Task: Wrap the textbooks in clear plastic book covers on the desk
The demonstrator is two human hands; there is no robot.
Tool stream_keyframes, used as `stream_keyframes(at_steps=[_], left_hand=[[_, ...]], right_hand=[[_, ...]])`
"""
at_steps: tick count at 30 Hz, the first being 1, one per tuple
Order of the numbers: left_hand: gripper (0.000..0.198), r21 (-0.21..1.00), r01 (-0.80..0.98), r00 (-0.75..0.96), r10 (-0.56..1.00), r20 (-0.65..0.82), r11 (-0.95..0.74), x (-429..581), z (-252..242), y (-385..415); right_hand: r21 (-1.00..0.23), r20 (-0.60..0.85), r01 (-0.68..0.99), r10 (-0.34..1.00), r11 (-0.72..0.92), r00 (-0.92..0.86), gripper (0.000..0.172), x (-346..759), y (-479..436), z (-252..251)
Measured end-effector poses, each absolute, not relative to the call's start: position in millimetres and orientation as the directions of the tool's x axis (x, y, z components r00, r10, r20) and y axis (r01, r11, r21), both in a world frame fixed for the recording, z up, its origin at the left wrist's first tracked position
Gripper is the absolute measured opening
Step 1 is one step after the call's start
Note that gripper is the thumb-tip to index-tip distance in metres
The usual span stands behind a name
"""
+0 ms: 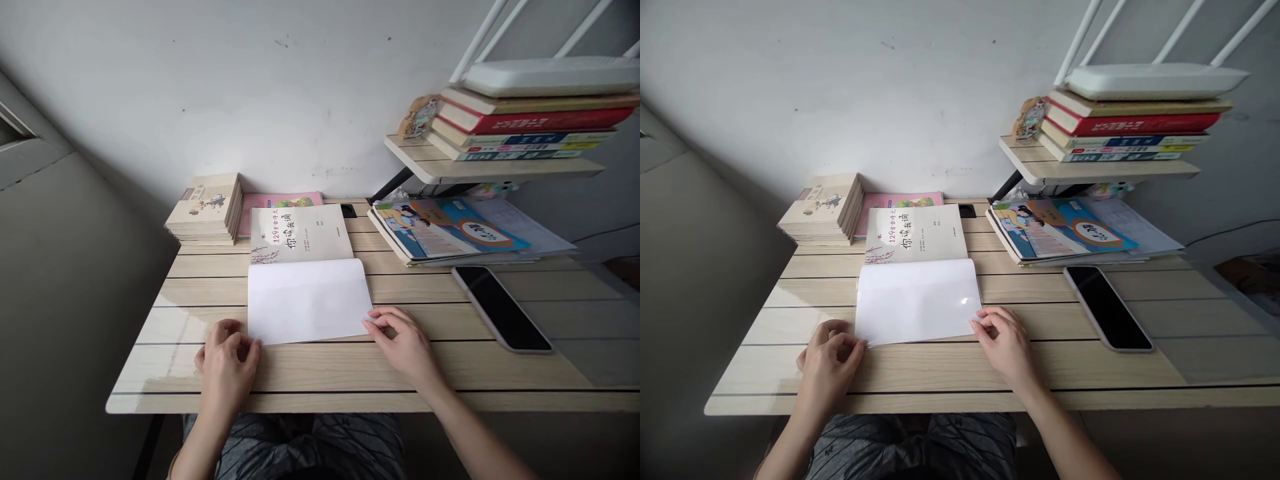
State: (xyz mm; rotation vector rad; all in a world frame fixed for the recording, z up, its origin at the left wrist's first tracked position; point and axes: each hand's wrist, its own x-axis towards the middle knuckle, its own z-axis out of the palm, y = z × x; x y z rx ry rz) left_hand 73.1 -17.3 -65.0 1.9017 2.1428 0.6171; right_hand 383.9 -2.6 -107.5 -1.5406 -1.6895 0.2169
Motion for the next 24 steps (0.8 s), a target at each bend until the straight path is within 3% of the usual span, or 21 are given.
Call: stream_keyframes(at_steps=[10, 19, 24], left_hand=[[0.023, 0.290, 0.956, -0.151, 0.935, 0.321, 0.055, 88.7, -70.8, -22.1], [0.007, 0.144, 0.988, -0.106, 0.936, 0.336, 0.061, 98.4, -67.8, -19.9], [0.022, 0.165, 0.985, -0.007, 0.958, 0.288, -0.043, 101.0, -63.8, -20.1]], right_hand=[[-0.600, 0.462, 0.766, 0.882, 0.230, 0.097, 0.027, 381.3, -2.5, -110.4], [-0.517, 0.489, 0.823, 0.871, 0.236, 0.058, 0.025, 376.3, -2.8, -108.7], [-0.443, 0.494, 0.871, 0.869, 0.215, 0.037, 0.025, 371.0, -3.6, -106.7]])
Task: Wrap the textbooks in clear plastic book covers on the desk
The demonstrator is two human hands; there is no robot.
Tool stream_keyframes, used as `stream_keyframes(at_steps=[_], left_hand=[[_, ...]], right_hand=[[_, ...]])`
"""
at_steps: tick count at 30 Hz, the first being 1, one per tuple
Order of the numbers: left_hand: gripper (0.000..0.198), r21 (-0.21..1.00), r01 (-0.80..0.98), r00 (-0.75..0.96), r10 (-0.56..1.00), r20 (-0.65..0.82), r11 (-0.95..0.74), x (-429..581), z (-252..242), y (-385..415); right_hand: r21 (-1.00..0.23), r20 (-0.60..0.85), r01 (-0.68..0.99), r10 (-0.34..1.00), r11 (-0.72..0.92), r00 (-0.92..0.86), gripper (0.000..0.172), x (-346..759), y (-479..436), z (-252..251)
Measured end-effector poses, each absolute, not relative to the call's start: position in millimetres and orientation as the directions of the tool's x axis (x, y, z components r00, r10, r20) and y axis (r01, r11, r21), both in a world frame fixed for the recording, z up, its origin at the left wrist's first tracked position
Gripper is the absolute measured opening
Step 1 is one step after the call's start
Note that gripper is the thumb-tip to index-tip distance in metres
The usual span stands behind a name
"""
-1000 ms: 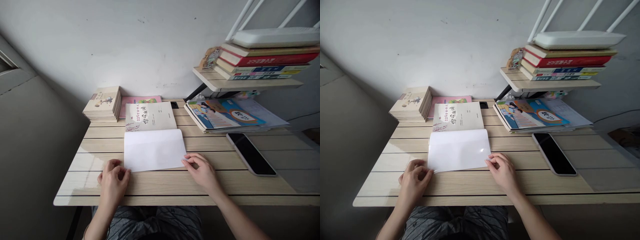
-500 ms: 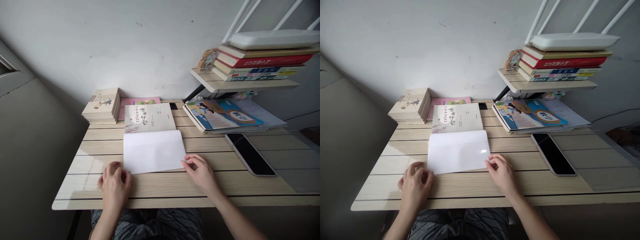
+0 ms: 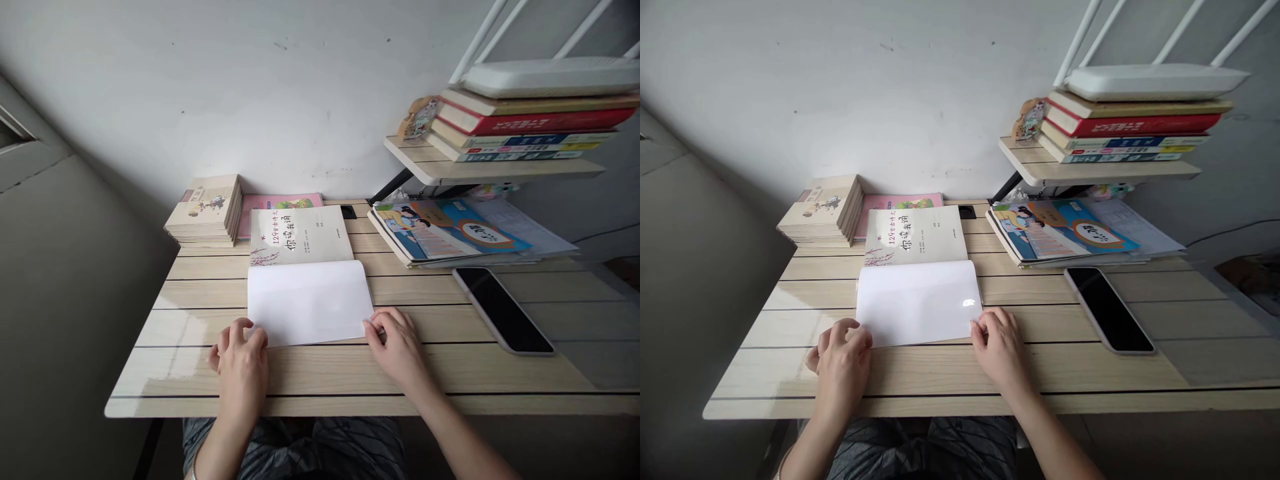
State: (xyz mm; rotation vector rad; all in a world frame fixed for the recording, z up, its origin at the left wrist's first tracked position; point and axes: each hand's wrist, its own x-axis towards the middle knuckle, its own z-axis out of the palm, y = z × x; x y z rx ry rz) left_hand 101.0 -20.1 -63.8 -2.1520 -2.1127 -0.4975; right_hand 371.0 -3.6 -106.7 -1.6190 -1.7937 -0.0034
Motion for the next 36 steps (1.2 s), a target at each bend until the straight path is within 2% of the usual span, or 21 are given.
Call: stream_keyframes(at_steps=[6, 14, 18, 22, 26, 29, 33, 36], left_hand=[[0.032, 0.234, 0.968, 0.020, 0.963, 0.268, -0.086, 100.6, -65.3, -18.5], [0.036, 0.216, 0.969, 0.075, 0.976, 0.203, -0.120, 104.0, -61.6, -17.2], [0.030, 0.078, 0.957, 0.263, 0.951, 0.161, -0.278, 109.0, -59.2, -15.1], [0.032, -0.106, 0.915, 0.400, 0.908, 0.126, -0.388, 110.3, -57.7, -13.1], [0.029, -0.153, 0.904, 0.417, 0.903, 0.107, -0.399, 104.6, -66.9, -20.3], [0.042, -0.158, 0.913, 0.404, 0.891, 0.207, -0.377, 102.7, -83.1, -32.4], [0.049, -0.105, 0.930, 0.365, 0.849, 0.383, -0.352, 108.6, -98.9, -47.1], [0.084, -0.065, 0.922, 0.373, 0.828, 0.419, -0.383, 112.9, -99.2, -52.3]], right_hand=[[-0.401, 0.487, 0.894, 0.873, 0.199, 0.025, 0.025, 368.4, -5.2, -106.9], [-0.354, 0.506, 0.920, 0.862, 0.166, 0.039, 0.020, 366.5, -5.9, -109.8], [-0.278, 0.546, 0.956, 0.834, 0.090, 0.081, 0.009, 362.5, -8.3, -104.2], [-0.171, 0.517, 0.984, 0.854, 0.049, 0.048, 0.013, 350.5, -12.4, -93.6], [-0.227, 0.422, 0.960, 0.905, 0.165, -0.055, 0.022, 342.0, -13.1, -89.2], [-0.256, 0.437, 0.948, 0.898, 0.188, -0.060, 0.023, 342.6, -13.2, -91.4], [-0.221, 0.477, 0.956, 0.876, 0.193, -0.067, 0.020, 346.2, -17.7, -96.8], [-0.212, 0.501, 0.957, 0.863, 0.197, -0.067, 0.019, 347.8, -23.5, -102.0]])
